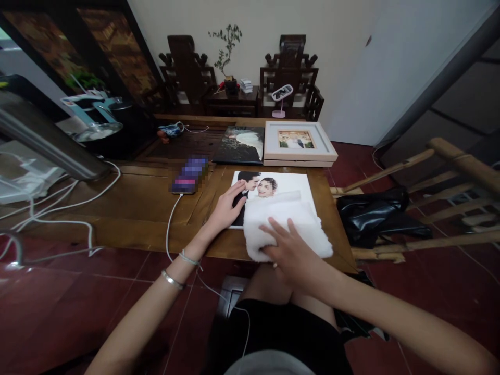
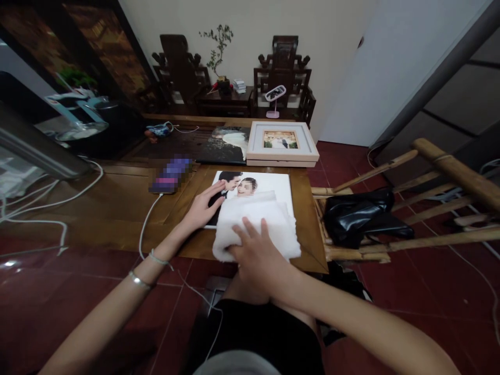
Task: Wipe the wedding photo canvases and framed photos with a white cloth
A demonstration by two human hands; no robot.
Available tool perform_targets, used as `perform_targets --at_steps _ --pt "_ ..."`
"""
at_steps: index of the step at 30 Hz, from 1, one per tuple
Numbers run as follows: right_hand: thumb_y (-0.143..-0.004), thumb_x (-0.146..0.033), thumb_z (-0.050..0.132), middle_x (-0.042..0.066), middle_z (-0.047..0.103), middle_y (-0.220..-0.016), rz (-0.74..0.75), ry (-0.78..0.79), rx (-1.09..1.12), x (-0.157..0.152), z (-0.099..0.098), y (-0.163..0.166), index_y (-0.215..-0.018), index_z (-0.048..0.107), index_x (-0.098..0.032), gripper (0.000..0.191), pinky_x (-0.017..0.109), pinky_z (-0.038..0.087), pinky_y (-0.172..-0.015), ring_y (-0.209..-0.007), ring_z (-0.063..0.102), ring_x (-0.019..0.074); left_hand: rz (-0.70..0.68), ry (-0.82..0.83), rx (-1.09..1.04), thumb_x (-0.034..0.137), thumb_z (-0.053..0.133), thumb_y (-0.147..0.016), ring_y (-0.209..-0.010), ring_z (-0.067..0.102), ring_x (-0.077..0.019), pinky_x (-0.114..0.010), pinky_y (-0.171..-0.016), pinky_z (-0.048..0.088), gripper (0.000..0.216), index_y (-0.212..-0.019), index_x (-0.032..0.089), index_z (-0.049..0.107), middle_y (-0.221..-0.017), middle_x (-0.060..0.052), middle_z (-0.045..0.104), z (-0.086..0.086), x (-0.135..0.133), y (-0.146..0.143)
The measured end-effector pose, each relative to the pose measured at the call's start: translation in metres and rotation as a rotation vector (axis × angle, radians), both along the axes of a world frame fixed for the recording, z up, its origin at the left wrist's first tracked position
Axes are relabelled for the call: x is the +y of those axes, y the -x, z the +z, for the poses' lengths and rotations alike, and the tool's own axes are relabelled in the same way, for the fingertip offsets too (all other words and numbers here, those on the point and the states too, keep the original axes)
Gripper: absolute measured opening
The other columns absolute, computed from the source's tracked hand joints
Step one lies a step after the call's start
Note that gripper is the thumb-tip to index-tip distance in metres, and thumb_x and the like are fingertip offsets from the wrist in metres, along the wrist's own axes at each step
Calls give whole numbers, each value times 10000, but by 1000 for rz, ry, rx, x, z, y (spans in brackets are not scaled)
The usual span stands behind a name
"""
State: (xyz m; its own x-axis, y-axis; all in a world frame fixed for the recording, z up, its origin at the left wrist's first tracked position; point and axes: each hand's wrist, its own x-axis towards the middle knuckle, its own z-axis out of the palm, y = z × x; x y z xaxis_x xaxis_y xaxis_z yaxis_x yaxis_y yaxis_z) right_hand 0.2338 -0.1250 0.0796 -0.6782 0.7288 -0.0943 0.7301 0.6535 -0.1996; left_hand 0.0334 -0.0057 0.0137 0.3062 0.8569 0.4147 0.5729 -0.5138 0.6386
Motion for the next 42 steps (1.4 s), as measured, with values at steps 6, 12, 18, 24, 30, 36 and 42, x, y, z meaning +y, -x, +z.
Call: perform_targets --at_steps 6,12,18,24,30,36,42 --pt "-723 -88 486 135 424 -1436 37 10 14 8 3 -1 -1101 646 -200 426 700 207 -1027 -1380 226 378 -10 14 -20 309 472 -898 -1326 415 -223 -425 -1128 299 407 -1265 156 558 -1395 -108 494 1 0 1" --pt "-721 -42 437 181 465 -1389 -107 -86 18 62 1 3 -1196 595 -152 513 633 235 -1031 -1357 295 341 -30 -3 -10 297 455 -903 -1327 415 -217 -426 -1130 294 422 -1282 133 543 -1391 -127 495 -1 1 2" --pt "-773 -56 386 206 580 -1207 -232 -170 -14 113 4 4 -1239 562 -135 505 612 320 -956 -1259 408 349 -20 -5 -11 306 475 -904 -1324 417 -230 -431 -1130 293 416 -1272 128 552 -1391 -133 494 -3 2 1" --pt "-805 -76 381 177 430 -1414 -229 -247 -61 113 -4 18 -1253 559 -154 489 687 268 -961 -1327 291 390 4 -47 -80 322 390 -948 -1287 459 -231 -436 -1105 324 429 -1317 132 497 -1363 -139 519 0 -1 0" --pt "-845 -143 433 127 367 -1478 85 -225 -61 73 -12 36 -1190 610 -186 391 702 208 -1009 -1368 228 401 6 -75 -346 358 293 -986 -1300 440 -217 -424 -1115 304 450 -1365 167 441 -1395 -117 490 4 -4 7" --pt "-789 -141 490 84 420 -1451 309 -140 -26 34 -5 7 -1102 651 -207 358 657 243 -1039 -1378 237 351 8 -60 -281 382 255 -988 -1261 486 -222 -409 -1092 347 477 -1287 130 528 -1333 -128 547 7 -4 5" --pt "-686 -51 460 165 483 -1384 96 -111 0 35 4 -37 -1093 652 -150 460 557 264 -1072 -1352 329 296 25 -24 34 344 351 -948 -1339 394 -235 -425 -1132 288 496 -1383 116 421 -1432 -134 443 -1 -2 4"
